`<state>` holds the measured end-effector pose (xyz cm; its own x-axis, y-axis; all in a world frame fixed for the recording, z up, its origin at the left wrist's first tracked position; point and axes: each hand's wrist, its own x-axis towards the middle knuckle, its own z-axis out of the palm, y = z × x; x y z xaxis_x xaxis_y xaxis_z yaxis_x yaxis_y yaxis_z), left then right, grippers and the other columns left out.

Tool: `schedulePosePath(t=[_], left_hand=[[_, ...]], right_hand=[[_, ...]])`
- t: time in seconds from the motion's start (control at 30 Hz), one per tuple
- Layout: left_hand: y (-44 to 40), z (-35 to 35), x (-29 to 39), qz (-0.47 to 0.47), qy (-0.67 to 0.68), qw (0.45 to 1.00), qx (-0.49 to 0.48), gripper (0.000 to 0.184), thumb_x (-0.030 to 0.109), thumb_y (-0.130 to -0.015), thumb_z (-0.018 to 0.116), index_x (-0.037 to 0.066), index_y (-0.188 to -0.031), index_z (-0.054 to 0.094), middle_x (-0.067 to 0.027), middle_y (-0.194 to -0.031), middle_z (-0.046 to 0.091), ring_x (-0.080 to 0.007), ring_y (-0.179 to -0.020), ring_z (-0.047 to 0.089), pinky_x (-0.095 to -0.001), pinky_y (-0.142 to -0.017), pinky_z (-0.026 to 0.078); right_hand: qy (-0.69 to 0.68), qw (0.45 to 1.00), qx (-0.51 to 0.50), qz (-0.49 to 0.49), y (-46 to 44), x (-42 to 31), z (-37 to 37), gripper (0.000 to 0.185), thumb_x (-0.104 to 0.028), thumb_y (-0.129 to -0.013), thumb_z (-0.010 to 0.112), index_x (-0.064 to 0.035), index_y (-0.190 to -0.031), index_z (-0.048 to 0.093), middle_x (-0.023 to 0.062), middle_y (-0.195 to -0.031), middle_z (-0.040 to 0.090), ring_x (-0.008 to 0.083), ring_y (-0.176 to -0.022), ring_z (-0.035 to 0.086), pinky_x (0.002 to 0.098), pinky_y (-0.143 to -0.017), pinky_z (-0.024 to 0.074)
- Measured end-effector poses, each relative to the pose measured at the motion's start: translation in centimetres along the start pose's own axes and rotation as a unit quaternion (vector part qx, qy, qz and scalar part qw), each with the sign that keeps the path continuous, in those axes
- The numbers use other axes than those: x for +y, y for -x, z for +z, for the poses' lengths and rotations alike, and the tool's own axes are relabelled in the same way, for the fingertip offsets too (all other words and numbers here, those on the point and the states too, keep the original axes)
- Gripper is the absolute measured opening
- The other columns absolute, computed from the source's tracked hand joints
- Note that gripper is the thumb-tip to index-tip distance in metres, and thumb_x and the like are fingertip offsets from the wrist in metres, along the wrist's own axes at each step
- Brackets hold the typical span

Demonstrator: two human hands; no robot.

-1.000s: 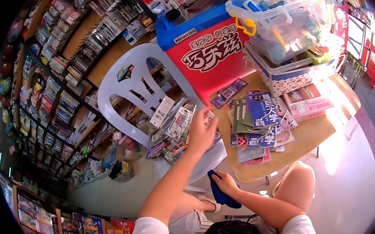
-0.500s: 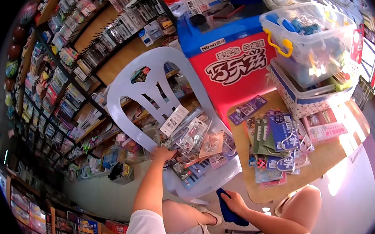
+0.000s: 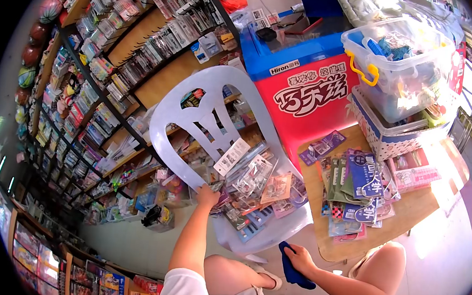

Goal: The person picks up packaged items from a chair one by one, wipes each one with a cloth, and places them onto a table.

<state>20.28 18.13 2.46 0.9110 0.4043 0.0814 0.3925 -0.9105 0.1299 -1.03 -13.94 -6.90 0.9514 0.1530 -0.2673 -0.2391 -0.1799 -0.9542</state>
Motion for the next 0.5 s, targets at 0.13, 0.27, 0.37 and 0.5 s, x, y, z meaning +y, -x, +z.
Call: schedulePosePath(t=[0.13,0.27,0.37,0.5], left_hand=[[1.3,-2.1,-0.8,0.019,0.065,0.997,0.049,0.055,0.028,-0.072,0.067,-0.004,-0.111,0.045,-0.0248,-0.117,0.043,-0.0399,-0.099,0.052,-0.0415,-0.085,0.044],[3.8,-3.4,-2.5,0.027,0.251,0.967,0.011,0.048,0.024,-0.075,0.066,0.000,-0.110,0.045,-0.0178,-0.102,0.050,-0.0279,-0.087,0.053,-0.0365,-0.074,0.045],[13.9,-7.7,2.2,0.037,0.454,0.884,-0.103,0.038,0.020,-0.078,0.063,0.007,-0.110,0.046,-0.0062,-0.082,0.054,-0.0149,-0.074,0.051,-0.0300,-0.063,0.043],[26.0,-0.3,3.2,0.183,0.434,0.839,-0.273,0.061,0.018,-0.083,0.064,0.012,-0.134,0.032,-0.0059,-0.100,0.053,-0.0125,-0.079,0.052,-0.0285,-0.071,0.045]], right_hand=[[-0.035,0.999,0.007,0.018,0.0,-1.0,-0.6,0.033,-0.032,-0.087,0.051,-0.0041,-0.100,0.062,0.0163,-0.078,0.064,0.0278,-0.072,0.062,0.0373,-0.067,0.0468],[-0.208,0.977,-0.010,0.049,-0.1,-1.9,-1.2,0.030,-0.031,-0.091,0.050,-0.0035,-0.094,0.061,0.0057,-0.068,0.058,0.0146,-0.059,0.055,0.0300,-0.053,0.0434],[-0.374,0.926,-0.024,0.048,-0.5,-2.3,-1.5,0.026,-0.032,-0.093,0.049,-0.0085,-0.100,0.057,0.0009,-0.071,0.055,0.0101,-0.057,0.052,0.0256,-0.047,0.0413],[-0.474,0.878,-0.044,0.042,-0.6,-2.5,-2.1,0.025,-0.033,-0.093,0.048,-0.0119,-0.103,0.054,0.0013,-0.075,0.056,0.0104,-0.058,0.052,0.0265,-0.048,0.0435]])
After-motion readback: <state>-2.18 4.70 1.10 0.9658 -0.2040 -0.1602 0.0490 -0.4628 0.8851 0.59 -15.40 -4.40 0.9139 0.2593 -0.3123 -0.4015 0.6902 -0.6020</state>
